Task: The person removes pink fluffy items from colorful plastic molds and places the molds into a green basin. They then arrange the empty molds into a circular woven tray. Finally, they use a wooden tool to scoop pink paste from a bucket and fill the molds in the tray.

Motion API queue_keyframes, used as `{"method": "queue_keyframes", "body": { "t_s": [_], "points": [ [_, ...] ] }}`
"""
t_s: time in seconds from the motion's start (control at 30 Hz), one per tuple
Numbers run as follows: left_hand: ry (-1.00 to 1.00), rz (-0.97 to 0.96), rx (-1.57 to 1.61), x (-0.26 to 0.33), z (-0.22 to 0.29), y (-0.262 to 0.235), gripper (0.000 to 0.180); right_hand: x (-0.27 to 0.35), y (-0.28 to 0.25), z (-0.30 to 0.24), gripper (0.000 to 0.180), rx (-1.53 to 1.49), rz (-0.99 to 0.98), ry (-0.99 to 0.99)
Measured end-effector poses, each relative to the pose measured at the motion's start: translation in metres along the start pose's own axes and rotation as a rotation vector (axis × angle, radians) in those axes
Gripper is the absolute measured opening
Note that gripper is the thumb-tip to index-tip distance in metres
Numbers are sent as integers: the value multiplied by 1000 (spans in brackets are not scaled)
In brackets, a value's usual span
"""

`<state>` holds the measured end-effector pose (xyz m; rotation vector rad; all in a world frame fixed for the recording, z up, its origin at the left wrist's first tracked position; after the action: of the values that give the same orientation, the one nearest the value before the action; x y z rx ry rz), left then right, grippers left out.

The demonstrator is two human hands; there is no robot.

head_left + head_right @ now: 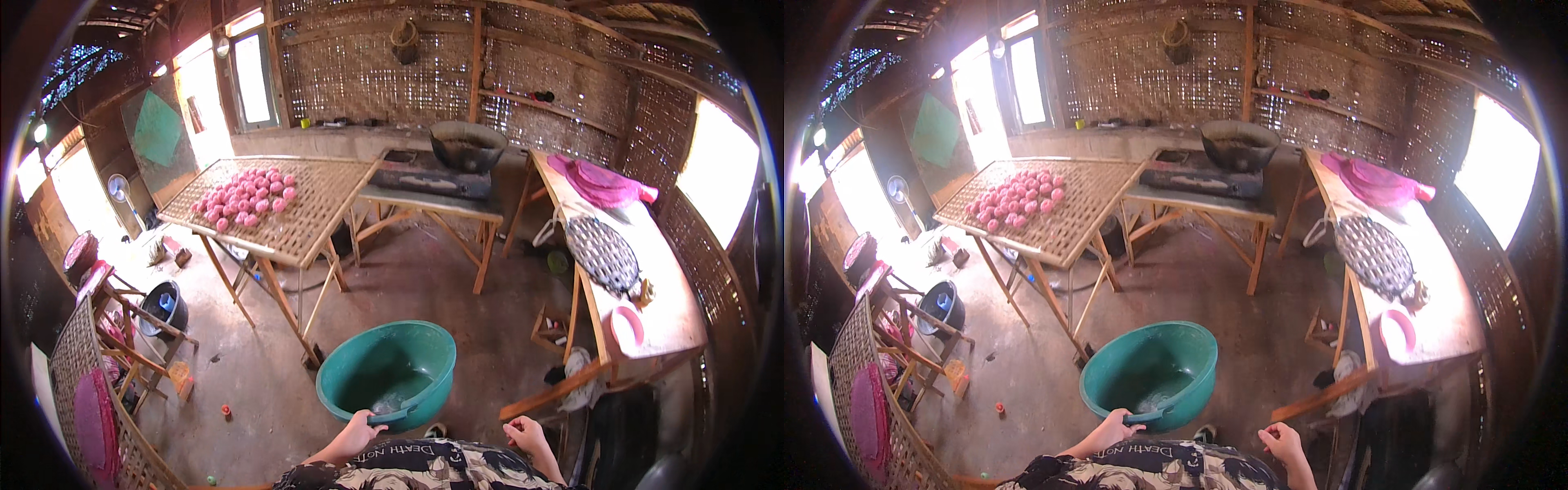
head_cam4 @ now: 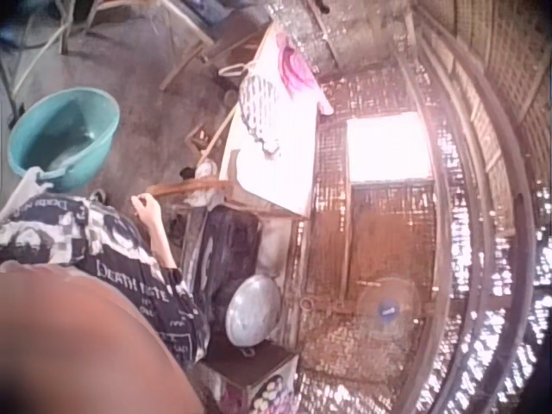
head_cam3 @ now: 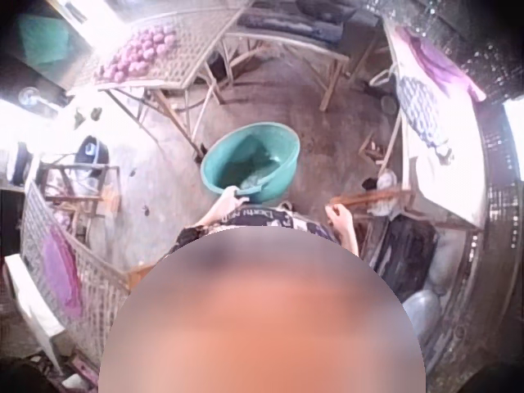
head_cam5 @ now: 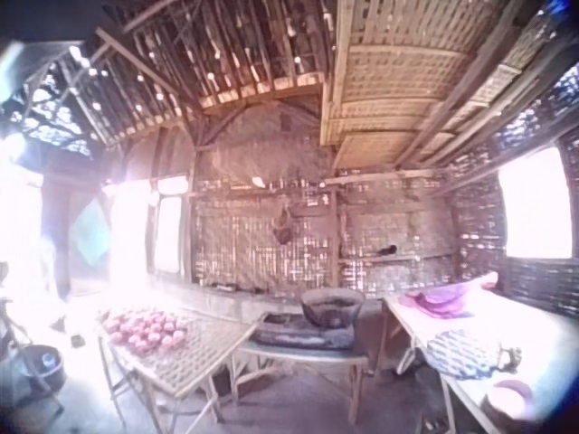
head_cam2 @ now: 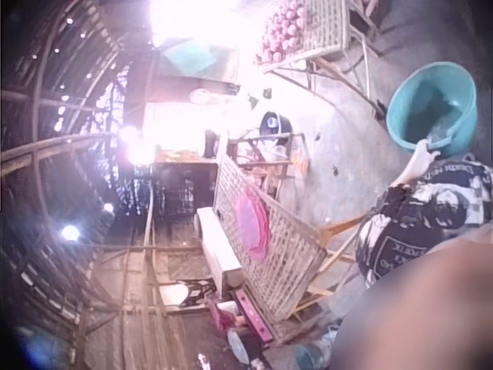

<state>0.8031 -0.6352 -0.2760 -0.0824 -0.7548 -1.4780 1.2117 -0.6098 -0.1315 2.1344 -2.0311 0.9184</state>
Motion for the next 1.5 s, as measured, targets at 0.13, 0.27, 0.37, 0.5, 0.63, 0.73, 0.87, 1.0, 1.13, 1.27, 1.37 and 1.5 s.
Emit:
{"method": "queue_keyframes", "body": {
  "t_s": [0.13, 0.27, 0.37, 0.5, 0.63, 0.73, 0.87, 1.0, 1.13, 1.27, 1.37, 1.5],
  "points": [
    [-233, 467, 431, -75, 68, 30, 23, -68, -16, -37, 28, 23, -29, -48],
    [-227, 632, 758, -158, 138, 58, 16, -131, -29, -74, 28, 120, -43, -90],
    [-124, 566, 750, -215, 189, 65, 12, -174, -28, -100, 28, 68, -48, -131],
    [-5, 459, 802, -302, 258, 71, 11, -225, -15, -122, 22, 84, -43, -59],
    [23, 433, 830, -388, 324, 71, 13, -259, 1, -131, 27, 201, 98, -23],
    [57, 407, 856, -439, 362, 69, 14, -286, 3, -150, 23, 328, 182, -96],
    [134, 266, 748, -481, 369, 59, 9, -313, 1, -186, 20, 67, 366, -26],
    [147, 516, 530, -493, 330, 38, 4, -349, -46, -210, 25, -619, 704, -150],
    [-120, 502, 297, -526, 294, 56, 7, -383, -119, -201, 55, -1275, 912, -78],
    [-245, 365, 131, -568, 285, 102, 9, -409, -172, -181, 63, -1595, 1213, -55],
    [-294, 282, 55, -592, 283, 132, 12, -418, -199, -161, 41, -1656, 1242, -174],
    [-353, 187, 0, -618, 273, 158, 15, -413, -239, -151, 16, -1555, 1414, -367]
  ]
}}
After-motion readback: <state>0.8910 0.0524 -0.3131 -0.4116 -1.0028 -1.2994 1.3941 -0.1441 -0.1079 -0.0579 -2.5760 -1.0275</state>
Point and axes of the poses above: each hand's wrist, its own x-axis away from the middle knuckle, its own y-axis out of the palm, z = x × y, the point moved 2 cm from there along -x, towards the middle knuckle, and after that the axes turned 3 degrees about -x, right-handed, at the moved point
